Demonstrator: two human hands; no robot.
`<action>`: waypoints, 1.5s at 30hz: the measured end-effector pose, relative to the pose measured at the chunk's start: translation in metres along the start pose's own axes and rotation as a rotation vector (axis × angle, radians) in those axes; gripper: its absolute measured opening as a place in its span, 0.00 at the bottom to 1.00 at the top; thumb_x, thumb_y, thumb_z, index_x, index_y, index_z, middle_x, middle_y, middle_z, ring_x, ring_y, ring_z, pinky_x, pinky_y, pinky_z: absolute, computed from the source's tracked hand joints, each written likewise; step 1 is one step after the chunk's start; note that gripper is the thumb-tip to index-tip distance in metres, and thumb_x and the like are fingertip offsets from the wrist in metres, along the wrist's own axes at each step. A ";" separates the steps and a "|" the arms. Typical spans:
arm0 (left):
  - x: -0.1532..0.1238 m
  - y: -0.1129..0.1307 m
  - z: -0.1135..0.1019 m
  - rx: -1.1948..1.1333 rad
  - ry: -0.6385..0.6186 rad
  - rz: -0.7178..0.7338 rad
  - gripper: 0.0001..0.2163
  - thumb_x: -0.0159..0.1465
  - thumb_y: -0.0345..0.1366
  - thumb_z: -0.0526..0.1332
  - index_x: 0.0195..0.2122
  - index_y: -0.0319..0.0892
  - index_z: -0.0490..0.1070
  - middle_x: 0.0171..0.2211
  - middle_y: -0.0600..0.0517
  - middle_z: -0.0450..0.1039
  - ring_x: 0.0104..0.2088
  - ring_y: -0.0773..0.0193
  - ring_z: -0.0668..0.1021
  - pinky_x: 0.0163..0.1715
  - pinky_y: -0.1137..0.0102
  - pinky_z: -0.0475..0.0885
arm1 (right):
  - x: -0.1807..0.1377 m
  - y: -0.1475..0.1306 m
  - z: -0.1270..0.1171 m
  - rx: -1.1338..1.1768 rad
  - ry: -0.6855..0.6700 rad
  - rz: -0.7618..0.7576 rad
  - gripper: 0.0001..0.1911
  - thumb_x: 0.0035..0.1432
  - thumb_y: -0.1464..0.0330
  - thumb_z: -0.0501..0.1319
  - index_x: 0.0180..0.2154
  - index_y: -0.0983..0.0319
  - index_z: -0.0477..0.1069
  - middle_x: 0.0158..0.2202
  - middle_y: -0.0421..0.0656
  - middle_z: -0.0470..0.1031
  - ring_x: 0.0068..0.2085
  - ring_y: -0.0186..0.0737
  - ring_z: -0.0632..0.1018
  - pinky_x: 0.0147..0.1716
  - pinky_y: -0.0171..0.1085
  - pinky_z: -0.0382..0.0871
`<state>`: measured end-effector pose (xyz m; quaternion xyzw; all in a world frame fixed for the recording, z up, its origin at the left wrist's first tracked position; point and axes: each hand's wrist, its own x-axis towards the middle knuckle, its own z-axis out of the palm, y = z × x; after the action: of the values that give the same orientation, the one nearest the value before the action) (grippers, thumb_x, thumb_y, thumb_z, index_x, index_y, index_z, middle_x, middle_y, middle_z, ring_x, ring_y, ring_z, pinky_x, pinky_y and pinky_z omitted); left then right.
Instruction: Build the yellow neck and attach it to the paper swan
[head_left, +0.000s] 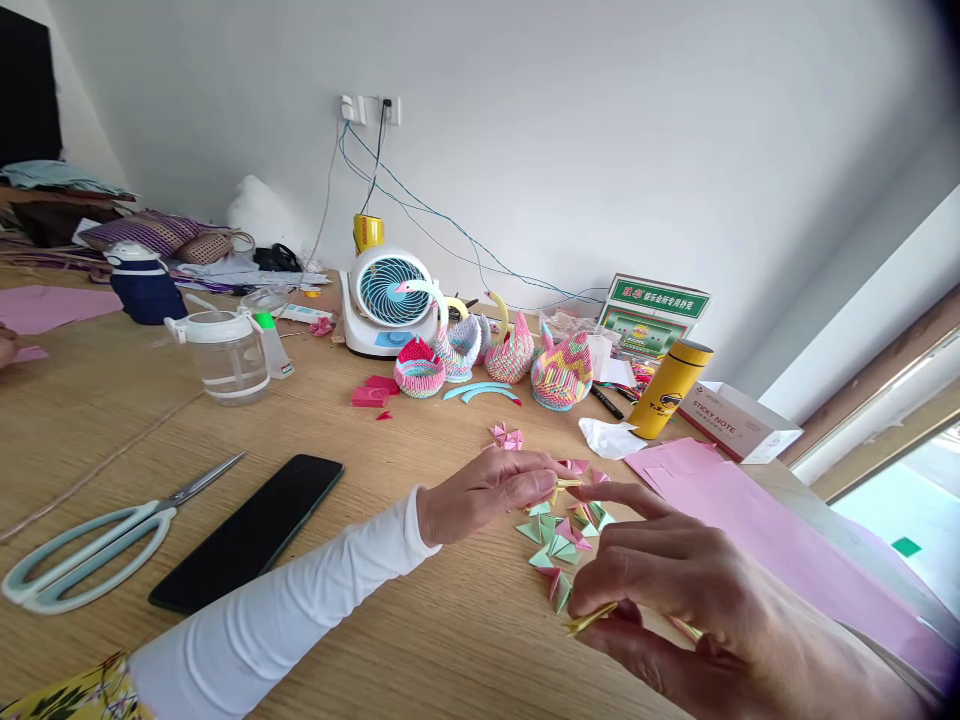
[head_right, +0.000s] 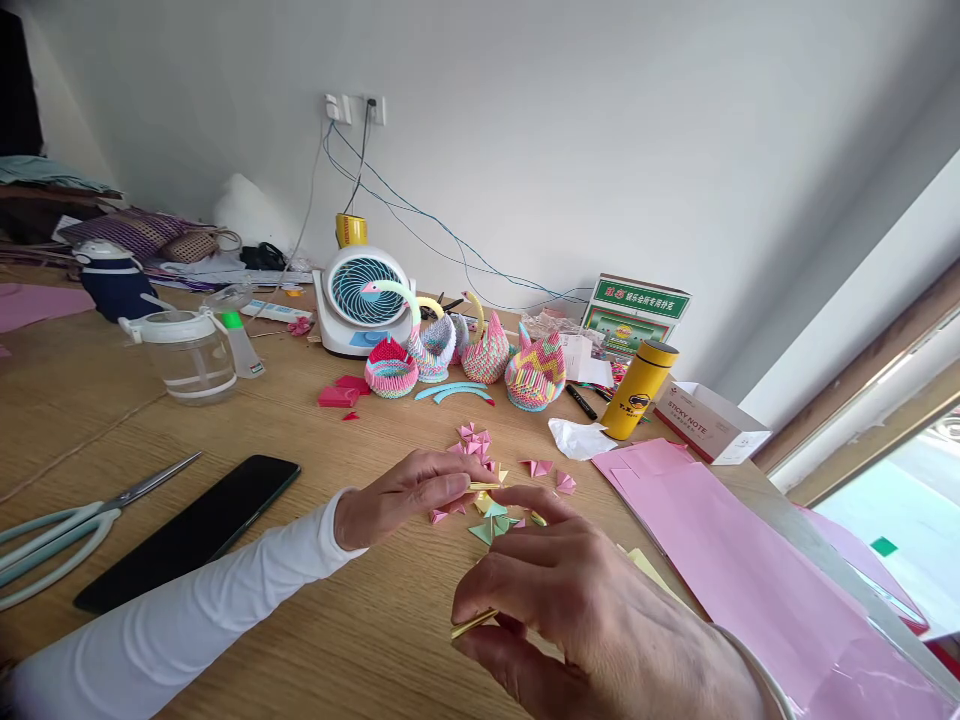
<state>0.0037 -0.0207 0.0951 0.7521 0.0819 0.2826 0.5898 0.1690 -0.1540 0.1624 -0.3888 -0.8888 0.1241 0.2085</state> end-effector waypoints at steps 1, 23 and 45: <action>0.000 0.000 -0.001 0.012 -0.009 0.002 0.19 0.66 0.46 0.54 0.49 0.41 0.76 0.30 0.51 0.69 0.28 0.68 0.67 0.29 0.73 0.63 | 0.000 -0.001 0.001 -0.021 -0.002 -0.005 0.06 0.62 0.76 0.61 0.35 0.59 0.71 0.30 0.36 0.78 0.31 0.33 0.79 0.64 0.45 0.52; 0.003 -0.002 -0.004 0.223 -0.154 0.163 0.17 0.69 0.42 0.51 0.50 0.39 0.74 0.44 0.44 0.77 0.46 0.58 0.76 0.48 0.65 0.69 | -0.002 -0.006 0.009 -0.097 -0.057 0.036 0.07 0.63 0.75 0.59 0.34 0.58 0.71 0.29 0.38 0.77 0.30 0.34 0.78 0.59 0.44 0.57; 0.006 0.002 -0.005 0.316 -0.253 0.248 0.15 0.70 0.39 0.51 0.47 0.38 0.74 0.41 0.44 0.77 0.43 0.59 0.77 0.48 0.67 0.68 | 0.001 -0.006 0.015 -0.121 -0.050 0.055 0.09 0.62 0.77 0.57 0.31 0.60 0.69 0.27 0.37 0.75 0.28 0.34 0.75 0.57 0.43 0.59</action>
<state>0.0053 -0.0144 0.0992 0.8689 -0.0428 0.2400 0.4309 0.1580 -0.1579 0.1519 -0.4217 -0.8886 0.0854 0.1589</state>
